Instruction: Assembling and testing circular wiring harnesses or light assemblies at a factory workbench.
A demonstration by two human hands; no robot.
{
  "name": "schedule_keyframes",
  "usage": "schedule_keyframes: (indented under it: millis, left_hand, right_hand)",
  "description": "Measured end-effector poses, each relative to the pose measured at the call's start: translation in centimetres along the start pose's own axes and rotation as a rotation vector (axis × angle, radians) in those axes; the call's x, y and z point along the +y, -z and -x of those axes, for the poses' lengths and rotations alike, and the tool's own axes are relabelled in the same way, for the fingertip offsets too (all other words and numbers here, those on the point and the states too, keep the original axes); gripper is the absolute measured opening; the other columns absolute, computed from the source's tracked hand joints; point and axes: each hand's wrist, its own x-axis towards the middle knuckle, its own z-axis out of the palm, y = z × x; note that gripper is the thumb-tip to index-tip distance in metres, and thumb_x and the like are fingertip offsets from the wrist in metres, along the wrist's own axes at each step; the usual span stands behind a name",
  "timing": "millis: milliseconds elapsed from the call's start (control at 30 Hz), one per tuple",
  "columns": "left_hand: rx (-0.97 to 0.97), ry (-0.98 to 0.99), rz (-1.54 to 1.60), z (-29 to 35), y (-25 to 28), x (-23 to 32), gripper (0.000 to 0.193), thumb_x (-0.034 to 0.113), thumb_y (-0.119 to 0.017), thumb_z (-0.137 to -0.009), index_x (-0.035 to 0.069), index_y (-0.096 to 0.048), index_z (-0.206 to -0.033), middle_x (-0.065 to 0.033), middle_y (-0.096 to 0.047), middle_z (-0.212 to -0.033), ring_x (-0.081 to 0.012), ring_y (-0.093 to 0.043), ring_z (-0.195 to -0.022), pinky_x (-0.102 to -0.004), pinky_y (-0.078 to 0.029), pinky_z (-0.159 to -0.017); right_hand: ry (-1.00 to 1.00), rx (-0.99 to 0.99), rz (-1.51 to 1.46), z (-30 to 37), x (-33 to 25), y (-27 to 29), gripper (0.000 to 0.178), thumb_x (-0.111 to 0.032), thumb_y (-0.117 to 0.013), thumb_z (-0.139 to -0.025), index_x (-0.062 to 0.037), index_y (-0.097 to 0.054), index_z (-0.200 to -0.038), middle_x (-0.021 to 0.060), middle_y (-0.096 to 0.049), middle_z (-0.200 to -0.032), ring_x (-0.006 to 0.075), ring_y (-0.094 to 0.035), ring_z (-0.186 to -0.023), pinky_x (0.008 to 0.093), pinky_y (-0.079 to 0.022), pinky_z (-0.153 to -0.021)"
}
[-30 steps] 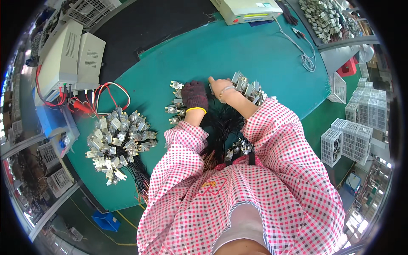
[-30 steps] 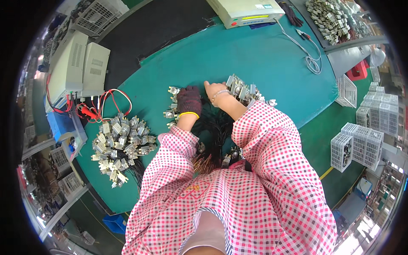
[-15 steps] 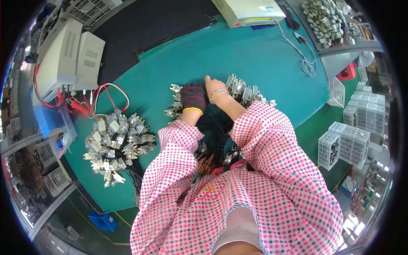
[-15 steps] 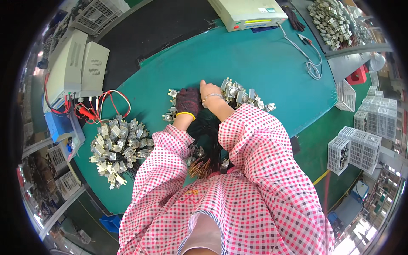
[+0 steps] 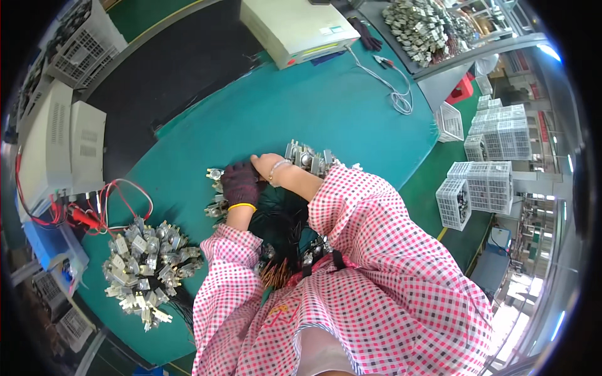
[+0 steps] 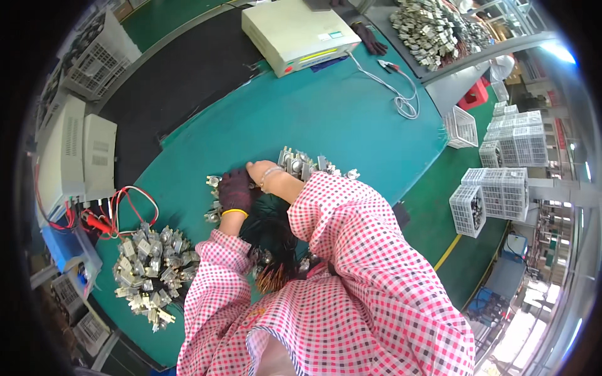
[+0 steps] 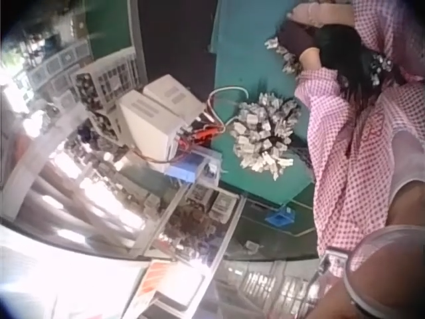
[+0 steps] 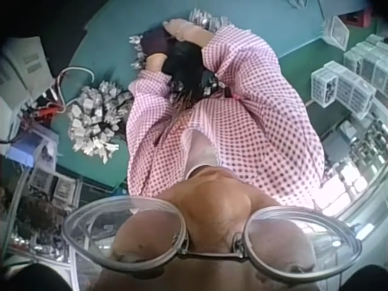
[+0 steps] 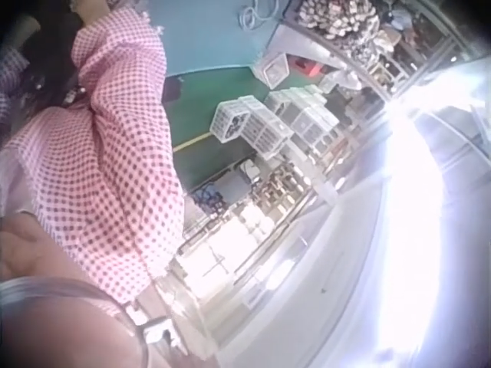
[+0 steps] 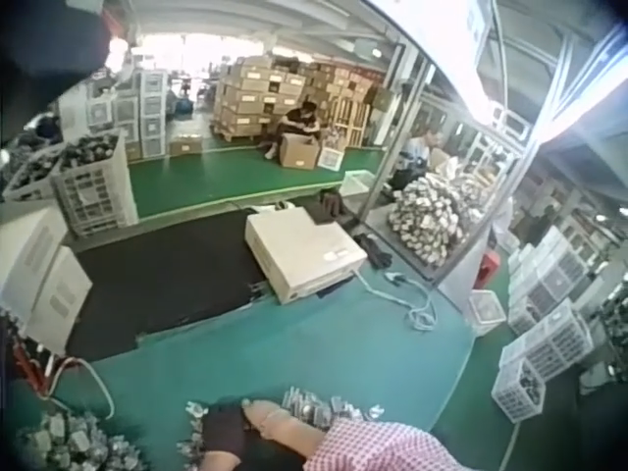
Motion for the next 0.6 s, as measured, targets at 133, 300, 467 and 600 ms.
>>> schedule_keyframes:
  millis: [133,300,467,600]
  left_hand:
    - [0.025,-0.069,-0.064,-0.3,-0.8,-0.4,0.051,0.044,-0.069,-0.066,0.017,-0.056,-0.107,-0.007,-0.056,-0.109,-0.0275,-0.051,-0.104,-0.0411,-0.042,-0.088]
    - [0.039,-0.025,-0.038,-0.3,0.1,0.3,0.055,0.045,-0.072,-0.062,0.017,-0.056,-0.106,-0.0082,-0.056,-0.106,-0.027,-0.052,-0.101,-0.0405,-0.044,-0.085]
    - [0.102,-0.045,0.048,-1.4,-0.5,0.3,0.057,0.043,-0.071,-0.063,0.015,-0.054,-0.109,-0.0119,-0.054,-0.108,-0.0326,-0.051,-0.099,-0.0438,-0.044,-0.084]
    - [0.277,-0.035,-0.047,0.7,0.4,1.1,0.045,0.037,-0.066,-0.069,0.017,-0.057,-0.109,-0.0094,-0.052,-0.115,-0.0293,-0.049,-0.108,-0.0435,-0.042,-0.087]
  right_hand:
    - [0.138,-0.105,0.004,-1.0,2.1,0.4,0.032,-0.015,-0.067,-0.073,0.0028,-0.055,-0.097,0.023,-0.063,-0.086,0.0376,-0.063,-0.084,0.0436,-0.051,-0.072]
    - [0.192,-0.3,0.184,-3.2,1.1,2.5,0.042,-0.02,-0.071,-0.072,0.0029,-0.053,-0.103,0.0189,-0.065,-0.089,0.0327,-0.063,-0.089,0.0402,-0.05,-0.077]
    - [0.112,-0.29,0.19,-2.7,1.8,3.2,0.043,-0.028,-0.076,-0.067,-0.0003,-0.064,-0.096,0.0173,-0.064,-0.102,0.0303,-0.062,-0.094,0.0399,-0.051,-0.079]
    - [0.057,-0.035,-0.181,0.6,4.0,7.8,0.048,-0.042,-0.057,-0.082,0.002,-0.058,-0.101,0.0215,-0.062,-0.099,0.0357,-0.059,-0.096,0.0415,-0.047,-0.081]
